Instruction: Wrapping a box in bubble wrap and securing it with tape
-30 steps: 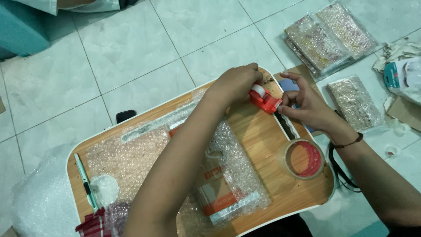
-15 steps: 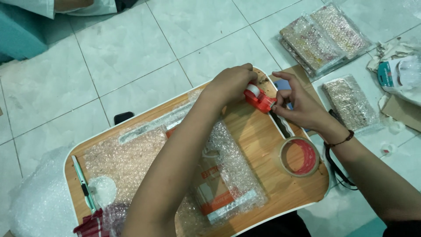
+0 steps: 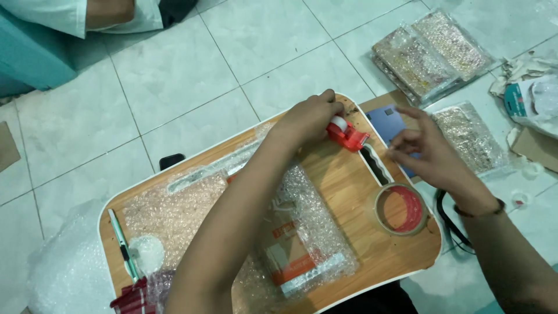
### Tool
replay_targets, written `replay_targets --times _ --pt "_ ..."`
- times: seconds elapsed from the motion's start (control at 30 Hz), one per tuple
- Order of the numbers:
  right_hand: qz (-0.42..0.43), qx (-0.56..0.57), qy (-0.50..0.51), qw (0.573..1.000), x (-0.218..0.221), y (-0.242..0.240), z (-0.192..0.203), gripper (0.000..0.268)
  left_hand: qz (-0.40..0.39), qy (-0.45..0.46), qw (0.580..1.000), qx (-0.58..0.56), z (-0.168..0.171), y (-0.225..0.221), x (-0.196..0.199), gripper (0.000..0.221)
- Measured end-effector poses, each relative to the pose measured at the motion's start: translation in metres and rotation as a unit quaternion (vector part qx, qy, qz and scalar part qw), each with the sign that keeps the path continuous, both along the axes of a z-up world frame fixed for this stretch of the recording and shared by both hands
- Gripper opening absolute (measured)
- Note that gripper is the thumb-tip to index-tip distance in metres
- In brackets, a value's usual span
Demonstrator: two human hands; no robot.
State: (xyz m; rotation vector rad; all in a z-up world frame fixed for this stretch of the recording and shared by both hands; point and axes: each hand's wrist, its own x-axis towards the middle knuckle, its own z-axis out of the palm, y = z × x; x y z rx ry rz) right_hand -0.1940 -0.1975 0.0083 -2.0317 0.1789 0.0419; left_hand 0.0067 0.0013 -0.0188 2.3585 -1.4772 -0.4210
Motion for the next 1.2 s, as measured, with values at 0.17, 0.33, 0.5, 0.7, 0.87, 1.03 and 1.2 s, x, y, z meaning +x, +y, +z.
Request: replay_targets --times 0.17,0.33,0.5,0.7,0.87,1.03,1.2 --pt "-0.091 0.034 -0.057 0.994 -0.035 0.019 0.023 0.079 -0.021 0.004 1.000 -0.023 -0.012 0.005 0.000 0.054" --pt "-0.102 0.029 -0.130 0.986 -0.061 0.060 0.057 0.080 -0.024 0.046 0.997 -0.058 0.000 0.016 -0.006 0.071" --pt "-0.064 -0.018 -0.122 0.990 -0.080 0.086 0.055 0.081 -0.005 -0.010 0.993 -0.117 0.041 0.053 -0.039 0.070" --pt "-0.006 0.109 -0.116 0.987 -0.088 0.118 0.049 0.080 0.064 0.194 0.965 -0.162 0.102 0.120 -0.128 0.065" --pt "0.107 -0.038 -0.220 0.969 -0.085 0.136 0.044 0.041 0.162 0.326 0.926 -0.098 0.110 0.149 -0.176 0.079" --pt "0.152 0.167 -0.165 0.960 -0.083 0.155 0.044 0.062 0.220 0.248 0.904 -0.270 0.097 0.160 -0.204 0.016" --pt "0.160 0.137 -0.165 0.964 -0.080 0.167 0.047 0.060 0.227 0.145 0.912 -0.311 0.093 0.166 -0.214 0.009"
